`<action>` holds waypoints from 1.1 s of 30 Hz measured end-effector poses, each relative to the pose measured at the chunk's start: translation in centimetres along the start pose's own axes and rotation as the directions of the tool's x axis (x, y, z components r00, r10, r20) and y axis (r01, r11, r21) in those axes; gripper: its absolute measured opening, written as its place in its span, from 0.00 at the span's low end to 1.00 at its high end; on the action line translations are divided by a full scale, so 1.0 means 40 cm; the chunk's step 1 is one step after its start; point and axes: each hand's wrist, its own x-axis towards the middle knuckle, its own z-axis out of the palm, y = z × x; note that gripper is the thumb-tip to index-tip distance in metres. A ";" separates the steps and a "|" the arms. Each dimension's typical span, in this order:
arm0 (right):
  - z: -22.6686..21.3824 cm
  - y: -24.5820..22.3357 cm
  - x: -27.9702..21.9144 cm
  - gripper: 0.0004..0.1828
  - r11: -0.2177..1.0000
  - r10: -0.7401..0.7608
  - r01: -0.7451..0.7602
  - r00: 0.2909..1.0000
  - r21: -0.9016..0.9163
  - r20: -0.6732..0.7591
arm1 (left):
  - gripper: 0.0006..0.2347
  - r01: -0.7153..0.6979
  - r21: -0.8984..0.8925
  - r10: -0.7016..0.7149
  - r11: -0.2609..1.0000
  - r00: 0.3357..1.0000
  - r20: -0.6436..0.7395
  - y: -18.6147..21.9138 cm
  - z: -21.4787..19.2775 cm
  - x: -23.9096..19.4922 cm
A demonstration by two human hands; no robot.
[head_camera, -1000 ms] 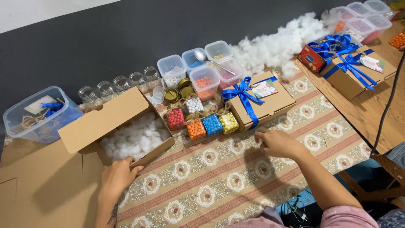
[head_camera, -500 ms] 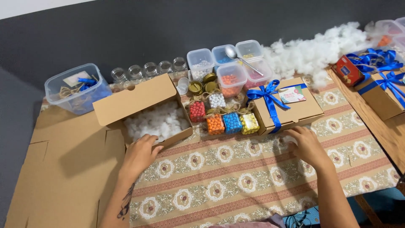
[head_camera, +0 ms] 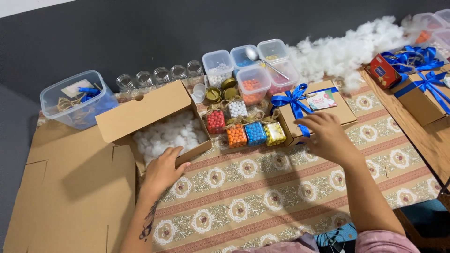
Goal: Filling a cardboard gift box with cotton stuffing and arranging small bags of colorful beads inside.
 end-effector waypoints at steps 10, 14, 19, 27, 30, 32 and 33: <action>0.189 -0.086 0.174 0.59 0.883 -0.042 0.209 0.927 -0.421 0.372 | 0.21 -0.192 0.232 0.299 0.954 0.510 -0.806 -0.077 0.201 0.044; 0.225 -0.027 0.177 0.48 0.910 -0.051 0.169 0.952 -0.379 0.303 | 0.16 -0.203 0.212 0.283 0.956 0.445 -0.850 -0.099 0.247 0.046; 0.045 -0.067 0.157 0.55 0.969 0.005 0.041 0.982 -0.242 0.186 | 0.12 -0.226 0.161 0.234 0.961 0.351 -0.907 -0.081 0.216 0.025; -0.036 -0.384 0.256 0.46 0.849 -0.370 0.349 0.929 0.398 -0.024 | 0.08 -0.137 0.068 0.092 0.988 0.174 -0.980 -0.102 0.211 0.016; 0.098 -0.516 0.310 0.48 0.819 -0.564 0.565 0.825 0.100 -0.042 | 0.10 -0.139 0.028 0.052 0.990 0.173 -0.984 -0.117 0.201 0.002; 0.127 -0.579 0.342 0.47 0.809 -0.588 0.588 0.809 0.015 -0.005 | 0.10 -0.125 0.000 0.023 0.992 0.186 -0.982 -0.127 0.205 0.006; 0.141 -0.610 0.358 0.47 0.793 -0.604 0.605 0.796 -0.072 0.035 | 0.10 -0.114 -0.027 -0.004 0.993 0.197 -0.980 -0.132 0.207 0.009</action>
